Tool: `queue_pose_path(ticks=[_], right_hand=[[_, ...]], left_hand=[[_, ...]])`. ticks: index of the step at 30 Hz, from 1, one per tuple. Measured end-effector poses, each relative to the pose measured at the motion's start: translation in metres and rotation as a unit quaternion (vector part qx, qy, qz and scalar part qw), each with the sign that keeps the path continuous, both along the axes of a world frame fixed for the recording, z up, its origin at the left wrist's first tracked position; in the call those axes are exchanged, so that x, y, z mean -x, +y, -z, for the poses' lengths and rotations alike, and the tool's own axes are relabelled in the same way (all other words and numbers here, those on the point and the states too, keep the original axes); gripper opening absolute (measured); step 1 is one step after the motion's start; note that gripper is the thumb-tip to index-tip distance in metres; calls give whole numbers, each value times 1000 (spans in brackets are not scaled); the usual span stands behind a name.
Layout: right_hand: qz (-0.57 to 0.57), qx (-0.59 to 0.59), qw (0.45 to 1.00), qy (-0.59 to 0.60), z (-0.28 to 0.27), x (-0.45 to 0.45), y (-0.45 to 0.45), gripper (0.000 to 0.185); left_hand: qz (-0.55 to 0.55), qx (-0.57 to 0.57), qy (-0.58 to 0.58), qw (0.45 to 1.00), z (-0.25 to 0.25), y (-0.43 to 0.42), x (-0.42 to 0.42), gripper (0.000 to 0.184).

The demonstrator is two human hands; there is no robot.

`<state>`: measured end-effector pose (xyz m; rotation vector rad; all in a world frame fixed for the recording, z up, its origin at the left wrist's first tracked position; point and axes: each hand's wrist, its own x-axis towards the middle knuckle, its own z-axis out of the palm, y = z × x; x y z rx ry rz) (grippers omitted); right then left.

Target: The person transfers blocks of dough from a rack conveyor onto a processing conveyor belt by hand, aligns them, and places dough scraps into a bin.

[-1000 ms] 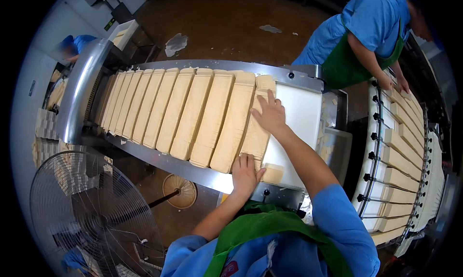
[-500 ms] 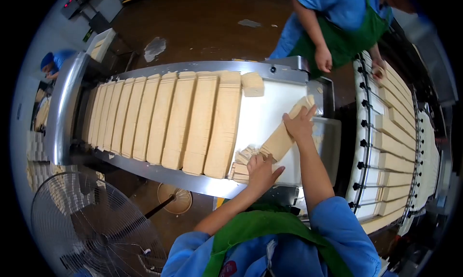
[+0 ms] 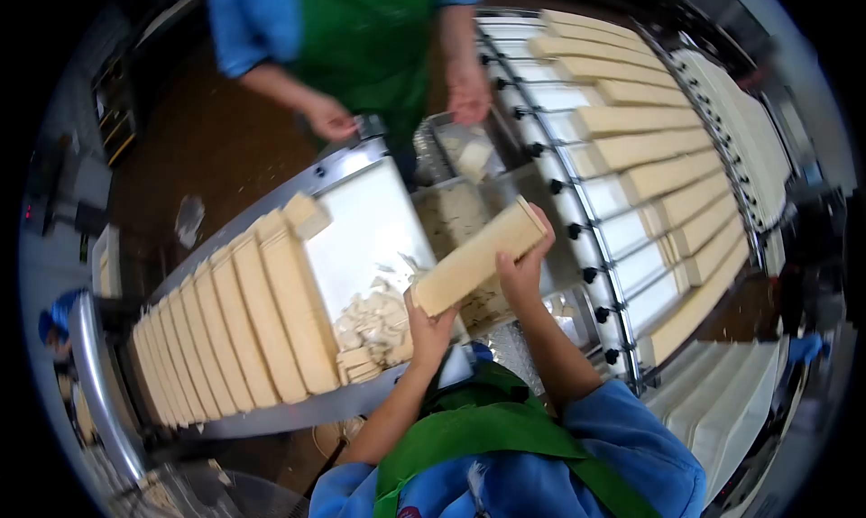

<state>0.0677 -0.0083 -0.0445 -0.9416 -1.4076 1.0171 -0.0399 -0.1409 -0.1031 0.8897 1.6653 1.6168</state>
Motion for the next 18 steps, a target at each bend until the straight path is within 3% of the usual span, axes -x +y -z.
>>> queue_pose_path(ticks=[1,2,7,11,13,15,17,18], right_hand=[[23,-120,992,9,-2,-22,-1,83],[46,-191,976,-90,-4,-50,0,87],[152,-286,946,20,-13,-130,-7,94],[252,-201,934,-152,-32,-209,-22,93],[302,-67,950,-30,-34,-236,-29,84],[275,-42,960,15,-29,-273,-29,73],[330,120,928,-123,-31,-310,-20,67],[348,103,910,-202,-27,-325,-16,56]], left_hand=[[45,-22,50,998,-9,5,-5,45],[72,-34,106,991,-12,12,-10,44],[117,-64,133,982,-35,41,-69,37],[230,-73,180,954,-54,51,-115,41],[330,-115,249,903,-58,57,-141,46],[357,-95,210,905,-67,58,-172,41],[453,-15,165,876,-76,62,-202,40],[468,36,120,875,-85,63,-219,36]])
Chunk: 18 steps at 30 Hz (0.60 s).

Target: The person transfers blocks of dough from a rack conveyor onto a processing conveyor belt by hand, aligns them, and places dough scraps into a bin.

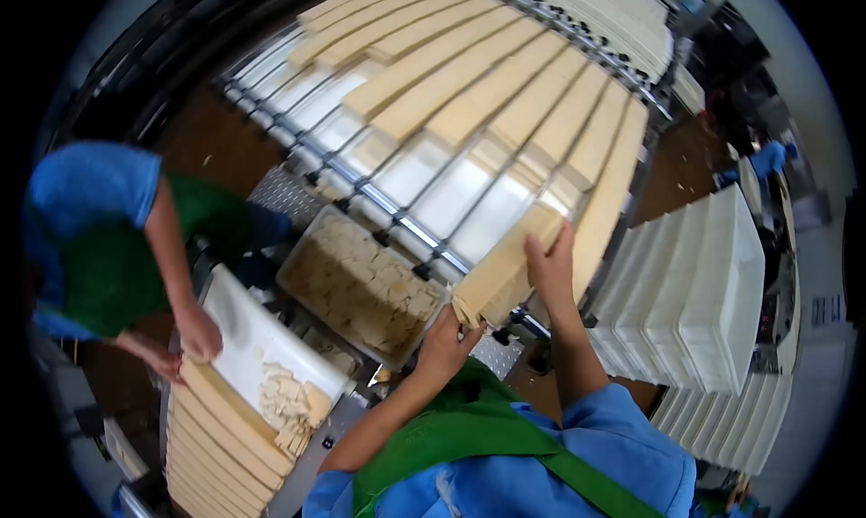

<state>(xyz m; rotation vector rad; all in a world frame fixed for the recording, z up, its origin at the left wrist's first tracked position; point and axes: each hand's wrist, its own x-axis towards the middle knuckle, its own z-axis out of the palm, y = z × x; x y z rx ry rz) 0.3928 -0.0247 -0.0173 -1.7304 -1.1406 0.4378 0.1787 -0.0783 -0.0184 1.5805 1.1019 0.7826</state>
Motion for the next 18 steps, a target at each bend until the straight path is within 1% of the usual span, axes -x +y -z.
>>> queue_pose_path(ticks=[1,3,4,5,7,8,9,11,12,13,15,16,18], right_hand=[[17,-2,1000,-6,-7,-9,1,56],[28,121,991,-58,-24,-25,4,51],[20,205,971,-123,-25,-38,8,47],[25,205,971,-122,-26,-48,12,47],[-13,308,915,-261,-25,-65,25,48],[-41,323,904,-276,-24,-74,35,50],[-42,322,906,-273,-14,-85,46,50],[-69,324,900,-284,-3,-101,67,51],[-72,351,885,-297,2,-109,73,54],[-75,349,886,-295,4,-114,77,54],[-127,408,857,-287,8,-126,84,57],[-131,407,857,-287,3,-126,87,57],[-112,433,865,-226,-7,-126,86,58]], left_hand=[[17,-2,-6,1000,0,1,-15,36],[-30,8,-20,999,3,3,-42,29],[-44,128,-44,990,-3,5,-54,28],[-40,128,-44,990,1,8,-62,28],[-57,175,-31,982,24,16,-78,31],[-52,179,-49,981,30,24,-85,27],[-53,178,-45,981,34,26,-91,27],[-59,327,-153,931,19,37,-104,16],[-54,331,-150,930,22,42,-110,14],[-56,330,-148,931,22,44,-115,14],[-76,354,-179,915,22,47,-124,14],[-79,354,-149,920,24,48,-126,16],[-80,358,-130,921,29,51,-131,17]])
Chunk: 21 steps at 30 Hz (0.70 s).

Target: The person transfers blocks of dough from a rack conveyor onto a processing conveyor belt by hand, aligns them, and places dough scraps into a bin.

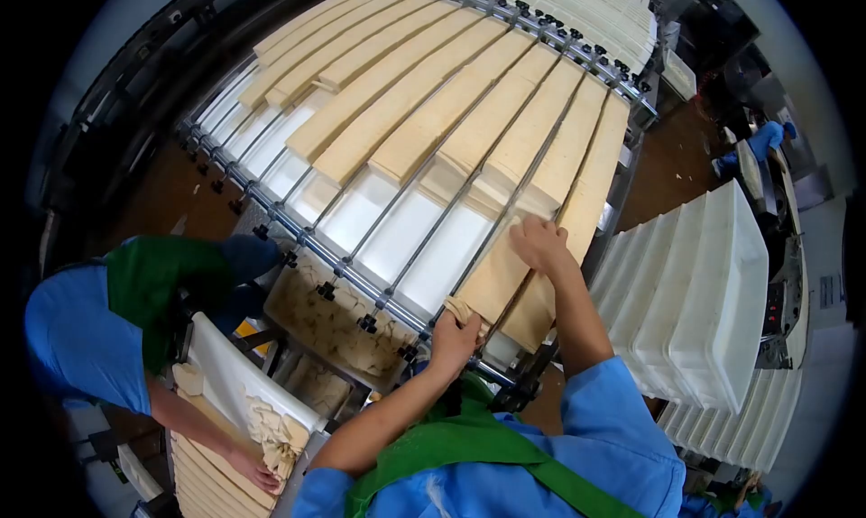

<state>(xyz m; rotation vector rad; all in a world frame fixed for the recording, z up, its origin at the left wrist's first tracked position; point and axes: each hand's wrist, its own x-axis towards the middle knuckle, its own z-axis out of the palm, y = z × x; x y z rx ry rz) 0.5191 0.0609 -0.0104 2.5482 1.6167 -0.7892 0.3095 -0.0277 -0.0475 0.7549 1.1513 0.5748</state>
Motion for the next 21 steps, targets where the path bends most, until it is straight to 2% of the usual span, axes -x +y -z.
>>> queue_pose_path(ticks=[2,4,5,7,8,9,11,13,16,19,21], right_hand=[[-10,-32,999,-38,7,-4,0,57],[-13,-116,986,-120,10,-2,-2,52],[-18,-115,986,-117,7,1,-5,52],[-1,-206,969,-136,-3,6,-12,48],[-15,-254,955,-152,4,5,-18,46],[-20,-251,956,-148,4,5,-23,46],[-27,-290,952,-98,1,6,-37,46],[-26,-288,955,-65,3,11,-52,46],[-50,-308,950,-22,3,27,-71,48],[-101,-295,949,-40,4,45,-79,53],[-125,-276,944,-131,11,54,-75,58]], left_hand=[[5,5,17,1000,6,4,-7,19],[22,-76,52,996,12,12,-22,21],[17,-74,54,996,14,17,-29,21],[27,-180,80,980,16,29,-42,24],[20,-201,46,978,16,32,-45,25],[15,-196,49,979,17,32,-43,25],[-19,-81,-50,995,1,28,-31,26],[-49,-18,-66,996,-12,23,-2,25],[-131,-15,-85,988,-32,13,57,27],[-195,-19,-65,978,-36,2,119,26],[-258,-6,-67,964,-33,-8,153,25]])
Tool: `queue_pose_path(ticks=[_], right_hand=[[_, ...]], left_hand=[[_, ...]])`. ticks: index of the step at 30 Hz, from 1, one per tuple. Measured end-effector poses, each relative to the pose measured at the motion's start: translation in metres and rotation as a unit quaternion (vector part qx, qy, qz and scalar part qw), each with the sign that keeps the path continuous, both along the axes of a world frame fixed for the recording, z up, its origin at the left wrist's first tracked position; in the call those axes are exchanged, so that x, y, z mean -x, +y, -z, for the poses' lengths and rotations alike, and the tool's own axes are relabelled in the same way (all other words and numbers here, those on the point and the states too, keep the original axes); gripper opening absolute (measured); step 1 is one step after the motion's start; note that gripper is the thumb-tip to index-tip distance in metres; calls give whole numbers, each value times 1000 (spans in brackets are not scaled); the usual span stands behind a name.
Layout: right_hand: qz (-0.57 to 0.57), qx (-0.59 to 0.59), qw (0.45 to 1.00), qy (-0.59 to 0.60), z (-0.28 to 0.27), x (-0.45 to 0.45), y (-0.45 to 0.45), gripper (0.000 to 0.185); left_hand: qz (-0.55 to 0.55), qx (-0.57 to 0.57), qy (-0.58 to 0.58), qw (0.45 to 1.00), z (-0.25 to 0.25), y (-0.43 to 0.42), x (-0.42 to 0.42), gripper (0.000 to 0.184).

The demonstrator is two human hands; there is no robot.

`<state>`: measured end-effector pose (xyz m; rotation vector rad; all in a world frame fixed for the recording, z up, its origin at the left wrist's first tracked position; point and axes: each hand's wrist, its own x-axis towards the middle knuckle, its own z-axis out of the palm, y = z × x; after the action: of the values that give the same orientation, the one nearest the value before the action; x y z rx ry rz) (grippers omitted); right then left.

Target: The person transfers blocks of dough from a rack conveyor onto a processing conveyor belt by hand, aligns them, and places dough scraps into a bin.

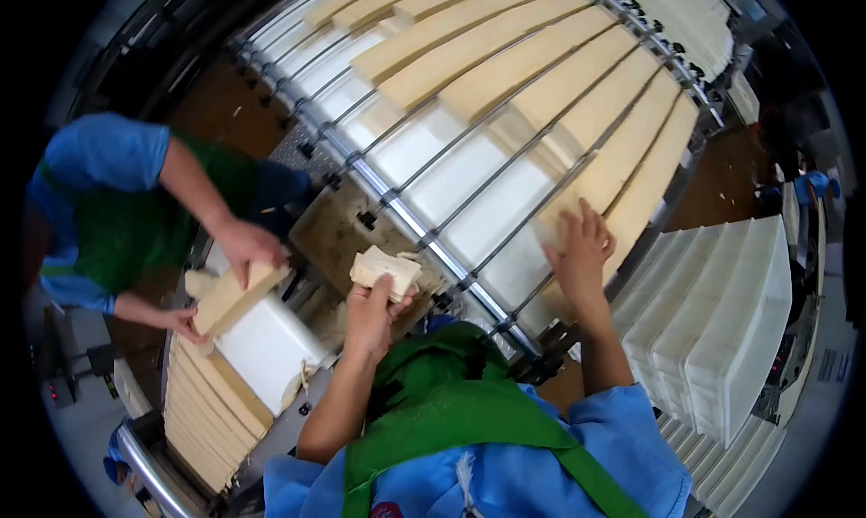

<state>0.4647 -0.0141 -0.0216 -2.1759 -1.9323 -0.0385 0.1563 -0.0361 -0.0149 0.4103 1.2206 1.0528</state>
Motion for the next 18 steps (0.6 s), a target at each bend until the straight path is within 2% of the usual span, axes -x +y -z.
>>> queue_pose_path(ticks=[2,5,6,8,9,10,12,13,14,16,17,18], right_hand=[[-3,-13,1000,21,-10,11,3,59],[-46,-66,996,47,-18,32,3,56],[-60,-72,994,58,-21,42,3,55],[-88,-68,991,76,-25,65,-2,51],[-104,-64,990,78,-24,77,-7,49],[-119,-59,988,80,-23,89,-11,47],[-149,-34,984,92,-20,117,-24,45],[-169,-13,981,96,-19,130,-31,43],[-195,-11,975,106,-16,144,-38,40],[-226,14,967,115,-3,167,-52,39],[-245,25,962,117,-3,181,-60,38],[-263,36,956,126,1,193,-67,37]], left_hand=[[-55,10,-1,998,15,-9,27,26],[-44,61,0,997,50,-21,63,29],[-27,90,1,996,62,-26,77,42],[-44,161,125,978,51,-38,90,58],[-55,107,167,979,61,-53,106,67],[-32,19,230,973,61,-67,124,67],[52,-29,480,875,56,-102,162,67],[82,-104,610,782,57,-120,180,71],[76,-94,615,779,55,-140,190,71],[244,21,725,643,49,-173,209,76],[309,81,595,738,45,-176,219,79],[298,62,575,759,50,-187,224,70]])
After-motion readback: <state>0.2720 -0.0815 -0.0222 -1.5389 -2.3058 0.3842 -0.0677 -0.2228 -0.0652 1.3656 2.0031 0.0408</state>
